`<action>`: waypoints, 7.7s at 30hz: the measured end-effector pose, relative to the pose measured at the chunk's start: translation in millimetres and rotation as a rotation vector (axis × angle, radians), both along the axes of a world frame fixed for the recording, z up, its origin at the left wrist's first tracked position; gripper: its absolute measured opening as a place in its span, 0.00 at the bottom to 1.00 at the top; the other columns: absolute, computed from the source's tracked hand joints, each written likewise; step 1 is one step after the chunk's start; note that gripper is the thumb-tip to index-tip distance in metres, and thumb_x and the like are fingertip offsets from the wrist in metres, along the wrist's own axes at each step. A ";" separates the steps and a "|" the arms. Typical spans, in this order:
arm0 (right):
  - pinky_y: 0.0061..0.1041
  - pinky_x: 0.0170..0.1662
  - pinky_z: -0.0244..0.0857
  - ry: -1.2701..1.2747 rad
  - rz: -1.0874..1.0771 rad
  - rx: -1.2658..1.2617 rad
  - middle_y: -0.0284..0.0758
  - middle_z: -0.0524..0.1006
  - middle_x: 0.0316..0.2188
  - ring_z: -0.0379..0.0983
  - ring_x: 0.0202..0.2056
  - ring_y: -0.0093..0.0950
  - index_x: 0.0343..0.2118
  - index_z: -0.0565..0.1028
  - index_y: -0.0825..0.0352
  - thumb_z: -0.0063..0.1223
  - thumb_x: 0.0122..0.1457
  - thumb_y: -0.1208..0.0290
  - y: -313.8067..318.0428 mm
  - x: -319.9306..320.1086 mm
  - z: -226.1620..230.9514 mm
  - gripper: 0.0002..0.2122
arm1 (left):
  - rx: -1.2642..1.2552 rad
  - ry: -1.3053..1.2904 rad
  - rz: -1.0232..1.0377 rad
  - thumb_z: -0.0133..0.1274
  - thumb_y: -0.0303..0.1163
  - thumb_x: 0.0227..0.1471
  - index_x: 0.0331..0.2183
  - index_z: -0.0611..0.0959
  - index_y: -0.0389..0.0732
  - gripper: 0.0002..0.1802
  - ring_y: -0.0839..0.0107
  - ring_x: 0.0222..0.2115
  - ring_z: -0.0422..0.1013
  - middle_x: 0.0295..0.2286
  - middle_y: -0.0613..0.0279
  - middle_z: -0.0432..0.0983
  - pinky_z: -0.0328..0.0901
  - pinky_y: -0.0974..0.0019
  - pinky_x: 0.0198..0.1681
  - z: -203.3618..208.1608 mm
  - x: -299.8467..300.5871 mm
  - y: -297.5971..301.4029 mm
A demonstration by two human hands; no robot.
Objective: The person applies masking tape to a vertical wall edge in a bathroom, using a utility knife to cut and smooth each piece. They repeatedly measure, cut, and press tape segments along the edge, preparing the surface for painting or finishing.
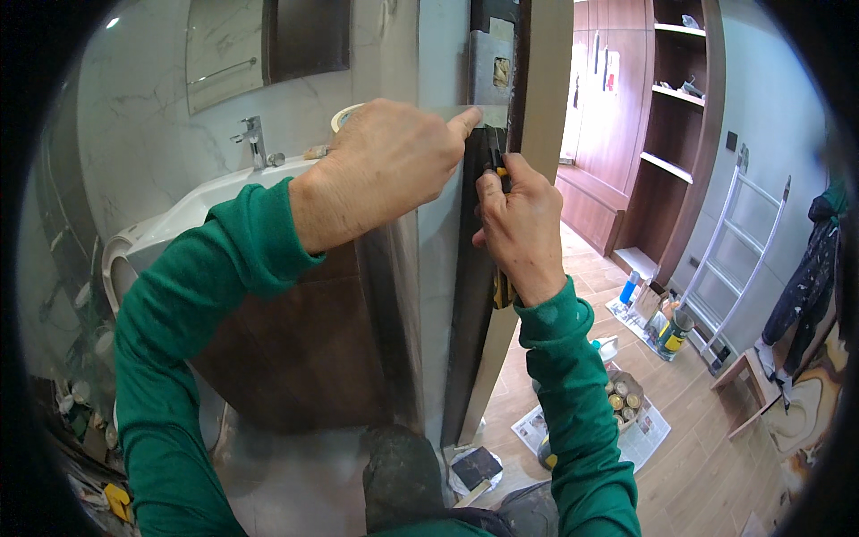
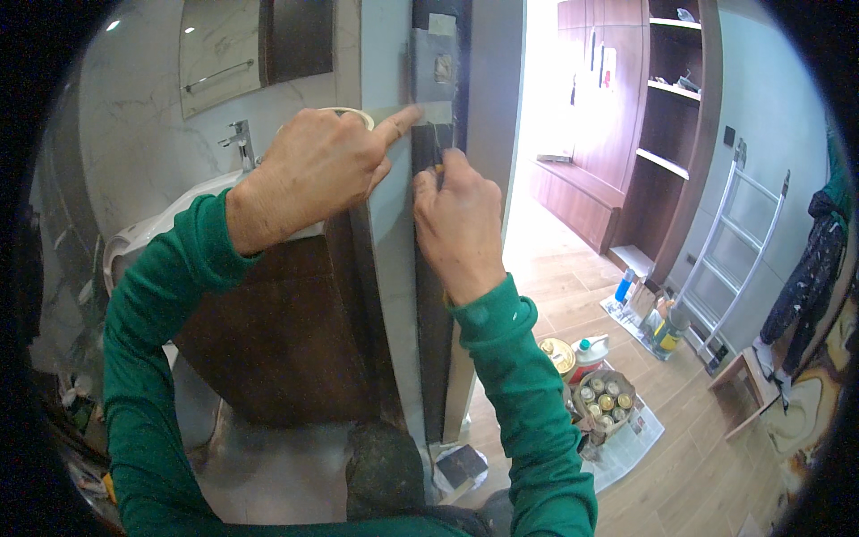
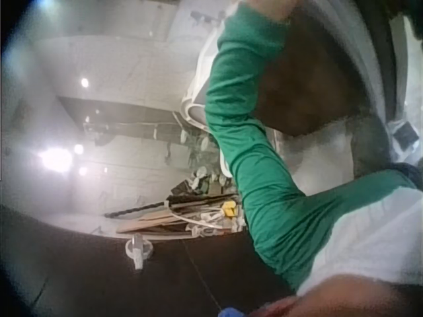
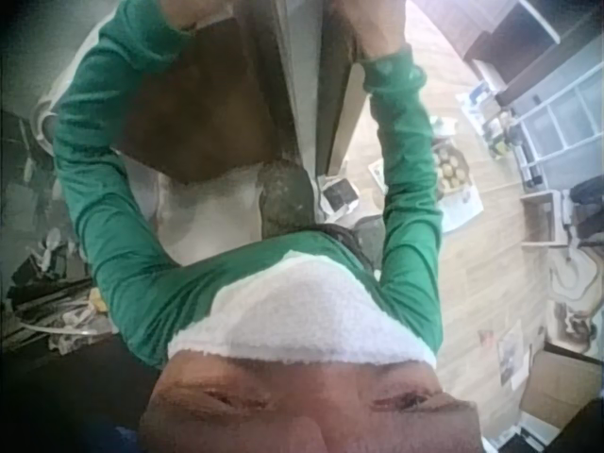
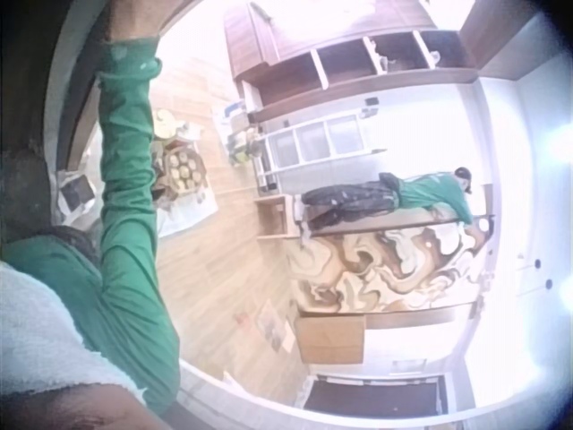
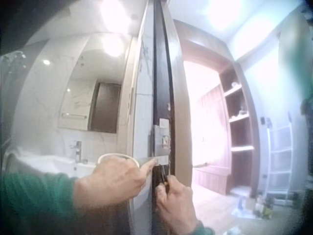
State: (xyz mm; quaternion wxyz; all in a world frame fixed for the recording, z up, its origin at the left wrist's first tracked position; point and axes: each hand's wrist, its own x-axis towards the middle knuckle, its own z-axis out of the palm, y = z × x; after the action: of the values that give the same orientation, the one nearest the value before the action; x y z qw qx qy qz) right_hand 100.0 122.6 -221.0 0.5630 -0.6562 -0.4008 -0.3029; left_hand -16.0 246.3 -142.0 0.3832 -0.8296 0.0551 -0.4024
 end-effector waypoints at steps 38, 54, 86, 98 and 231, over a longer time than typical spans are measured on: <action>0.39 0.39 0.77 -0.037 -0.273 0.104 0.48 0.82 0.26 0.83 0.30 0.45 0.34 0.81 0.73 0.69 0.49 0.50 -19.0 18.8 44.6 0.25 | -1.440 -0.409 -0.930 0.57 0.32 0.63 0.49 0.79 0.30 0.18 0.85 0.12 0.64 0.19 0.65 0.75 0.54 0.79 0.10 -28.1 -63.8 28.6; 0.21 0.34 0.72 0.298 0.498 0.218 0.36 0.83 0.34 0.79 0.31 0.24 0.46 0.81 0.71 0.70 0.56 0.71 -53.5 -78.3 -136.0 0.16 | -2.208 0.129 -1.041 0.52 0.30 0.59 0.43 0.78 0.31 0.13 0.77 0.12 0.63 0.18 0.63 0.70 0.63 0.70 0.18 -132.0 -22.8 -38.6; 0.33 0.38 0.75 -0.259 0.327 -0.031 0.40 0.82 0.36 0.81 0.36 0.40 0.38 0.77 0.67 0.61 0.45 0.86 -85.8 -41.7 -139.3 0.15 | -1.604 0.558 -0.972 0.65 0.30 0.45 0.48 0.83 0.29 0.27 0.64 0.43 0.79 0.40 0.50 0.83 0.70 0.60 0.56 -106.7 7.4 -10.6; 0.32 0.40 0.75 -0.253 0.331 -0.090 0.38 0.82 0.38 0.81 0.37 0.39 0.39 0.77 0.66 0.61 0.42 0.86 -82.1 -36.9 -148.3 0.17 | -1.890 0.377 -0.899 0.58 0.29 0.61 0.46 0.83 0.29 0.15 0.67 0.35 0.82 0.35 0.51 0.84 0.78 0.65 0.40 -116.5 23.6 5.1; 0.16 0.19 0.66 0.578 0.628 0.365 0.37 0.81 0.26 0.72 0.18 0.18 0.42 0.79 0.75 0.65 0.62 0.63 -81.1 -21.7 -61.0 0.17 | -0.805 -0.555 -0.496 0.71 0.41 0.45 0.33 0.88 0.30 0.22 0.70 0.24 0.79 0.25 0.53 0.84 0.72 0.70 0.29 80.6 77.7 -13.6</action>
State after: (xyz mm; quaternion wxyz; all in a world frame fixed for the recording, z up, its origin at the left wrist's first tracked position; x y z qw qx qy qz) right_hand 78.3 41.4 -282.1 0.8223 -0.4510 -0.3468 0.0119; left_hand 61.7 232.6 -61.3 -0.0708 -0.7354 -0.0124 -0.6738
